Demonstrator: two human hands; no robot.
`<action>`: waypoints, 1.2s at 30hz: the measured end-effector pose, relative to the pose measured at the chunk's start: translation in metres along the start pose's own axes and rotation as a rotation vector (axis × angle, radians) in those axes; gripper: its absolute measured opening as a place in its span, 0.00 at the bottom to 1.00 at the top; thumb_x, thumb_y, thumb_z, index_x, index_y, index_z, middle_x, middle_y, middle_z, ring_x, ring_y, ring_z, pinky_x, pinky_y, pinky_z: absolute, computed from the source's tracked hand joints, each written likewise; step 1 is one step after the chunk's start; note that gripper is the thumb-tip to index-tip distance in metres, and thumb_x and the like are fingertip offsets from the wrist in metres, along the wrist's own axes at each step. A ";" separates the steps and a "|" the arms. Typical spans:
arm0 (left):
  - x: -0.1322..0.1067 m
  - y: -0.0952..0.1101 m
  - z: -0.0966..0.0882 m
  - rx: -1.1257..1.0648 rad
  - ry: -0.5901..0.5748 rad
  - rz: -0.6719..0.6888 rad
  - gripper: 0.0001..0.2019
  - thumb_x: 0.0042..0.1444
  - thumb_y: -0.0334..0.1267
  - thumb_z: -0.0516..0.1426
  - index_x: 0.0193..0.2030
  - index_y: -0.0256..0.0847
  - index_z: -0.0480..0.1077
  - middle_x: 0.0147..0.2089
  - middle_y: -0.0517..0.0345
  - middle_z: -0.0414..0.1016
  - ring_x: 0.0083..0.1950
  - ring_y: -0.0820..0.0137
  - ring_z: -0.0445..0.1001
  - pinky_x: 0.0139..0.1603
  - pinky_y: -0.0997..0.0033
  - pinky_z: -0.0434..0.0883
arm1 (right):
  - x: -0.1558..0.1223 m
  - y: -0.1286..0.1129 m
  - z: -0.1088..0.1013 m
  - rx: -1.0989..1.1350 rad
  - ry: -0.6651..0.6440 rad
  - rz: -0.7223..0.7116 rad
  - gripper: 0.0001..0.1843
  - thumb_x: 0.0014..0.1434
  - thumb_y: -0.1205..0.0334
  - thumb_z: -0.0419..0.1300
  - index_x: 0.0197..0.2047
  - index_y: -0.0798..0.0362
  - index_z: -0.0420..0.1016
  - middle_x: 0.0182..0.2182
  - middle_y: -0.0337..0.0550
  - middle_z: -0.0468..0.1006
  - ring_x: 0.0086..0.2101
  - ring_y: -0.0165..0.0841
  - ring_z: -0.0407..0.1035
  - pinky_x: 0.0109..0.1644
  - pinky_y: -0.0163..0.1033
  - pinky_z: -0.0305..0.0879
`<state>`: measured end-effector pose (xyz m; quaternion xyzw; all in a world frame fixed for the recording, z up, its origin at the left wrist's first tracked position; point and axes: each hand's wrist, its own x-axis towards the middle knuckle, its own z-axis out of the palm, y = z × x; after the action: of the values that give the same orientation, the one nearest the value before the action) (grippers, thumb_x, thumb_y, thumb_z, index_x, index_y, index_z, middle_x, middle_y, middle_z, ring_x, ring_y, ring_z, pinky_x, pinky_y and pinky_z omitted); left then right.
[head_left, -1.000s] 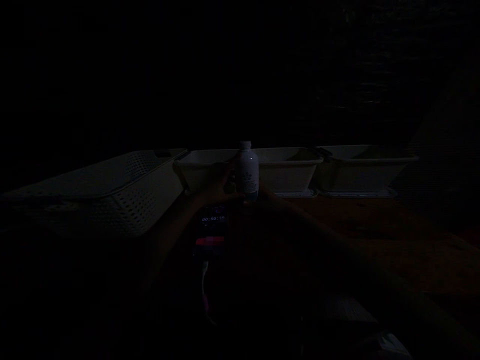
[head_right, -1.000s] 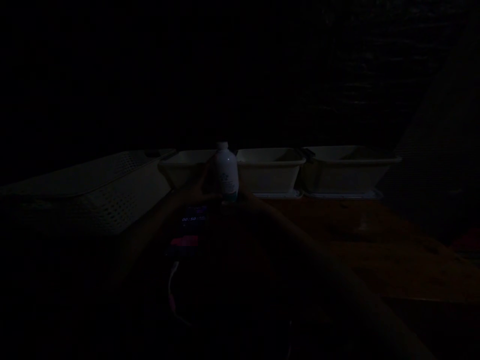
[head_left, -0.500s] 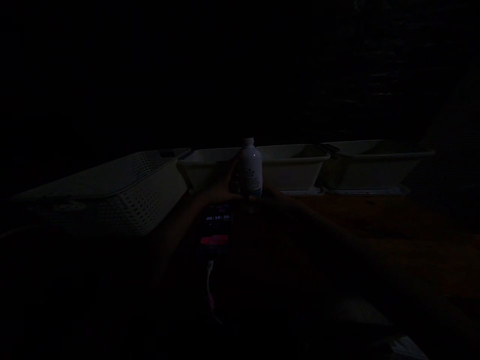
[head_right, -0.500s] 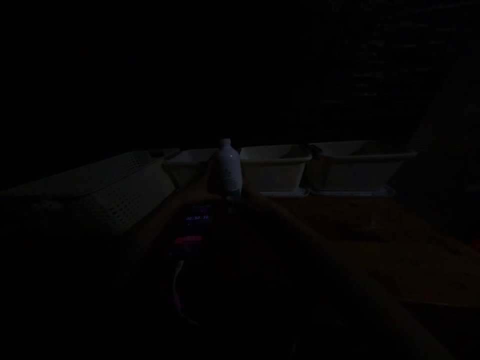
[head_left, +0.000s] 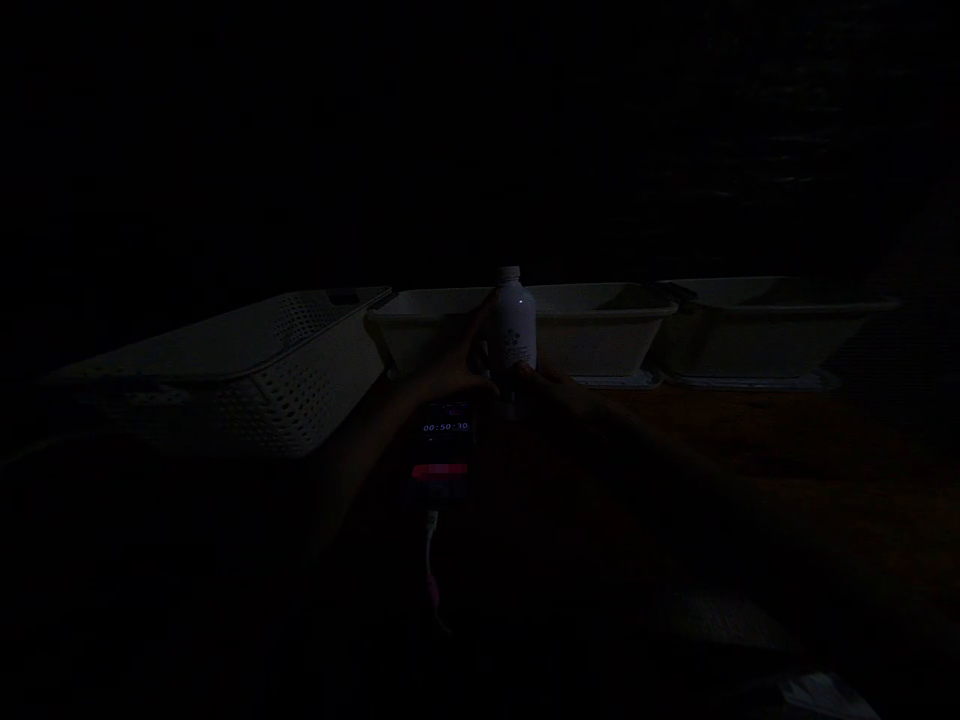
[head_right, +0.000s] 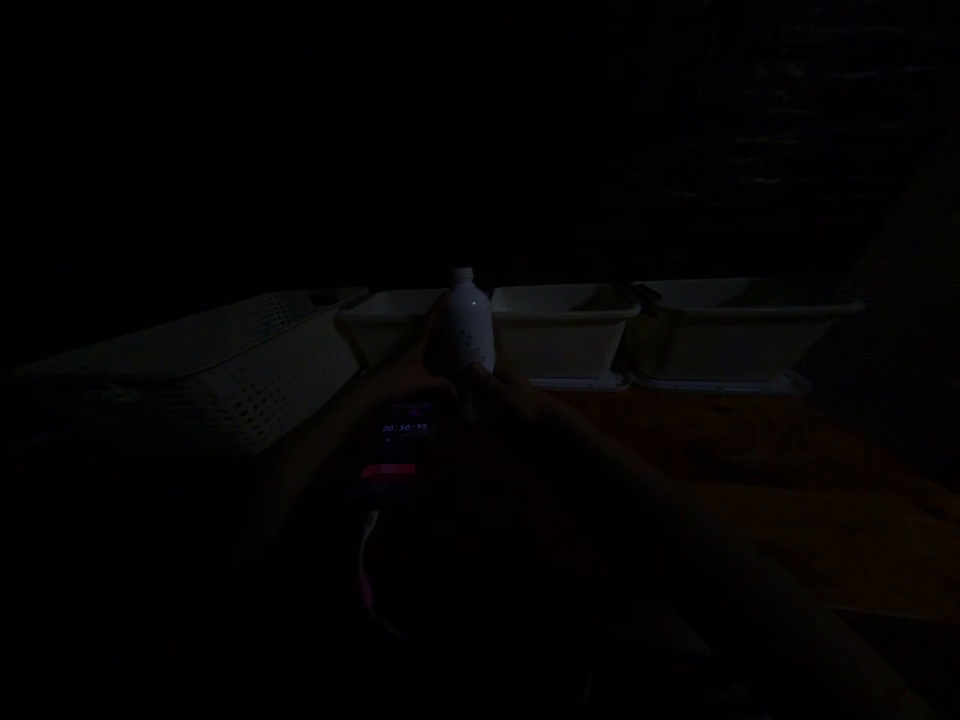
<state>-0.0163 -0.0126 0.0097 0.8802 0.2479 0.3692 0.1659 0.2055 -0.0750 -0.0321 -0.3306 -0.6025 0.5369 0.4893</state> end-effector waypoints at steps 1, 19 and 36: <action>0.001 -0.002 0.000 -0.026 0.003 0.003 0.74 0.36 0.35 0.77 0.82 0.62 0.34 0.83 0.42 0.48 0.80 0.39 0.55 0.72 0.34 0.67 | -0.001 -0.002 0.000 -0.002 -0.013 -0.012 0.25 0.69 0.43 0.63 0.57 0.55 0.75 0.53 0.56 0.83 0.48 0.46 0.80 0.54 0.52 0.79; 0.005 -0.005 0.007 -0.334 -0.033 0.015 0.74 0.36 0.37 0.77 0.81 0.66 0.34 0.83 0.44 0.50 0.75 0.39 0.65 0.63 0.39 0.77 | -0.009 -0.012 0.010 0.134 -0.072 0.033 0.25 0.66 0.42 0.66 0.55 0.55 0.76 0.50 0.56 0.84 0.47 0.45 0.80 0.56 0.53 0.78; 0.005 0.011 0.007 -0.294 -0.054 0.007 0.72 0.40 0.43 0.77 0.82 0.59 0.32 0.82 0.39 0.52 0.75 0.38 0.67 0.66 0.36 0.74 | -0.006 -0.016 -0.002 -0.074 -0.159 -0.027 0.35 0.54 0.52 0.75 0.62 0.53 0.72 0.60 0.56 0.78 0.59 0.50 0.75 0.69 0.61 0.68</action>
<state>-0.0043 -0.0192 0.0131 0.8569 0.1834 0.3784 0.2983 0.2110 -0.0836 -0.0176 -0.2964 -0.6634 0.5322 0.4345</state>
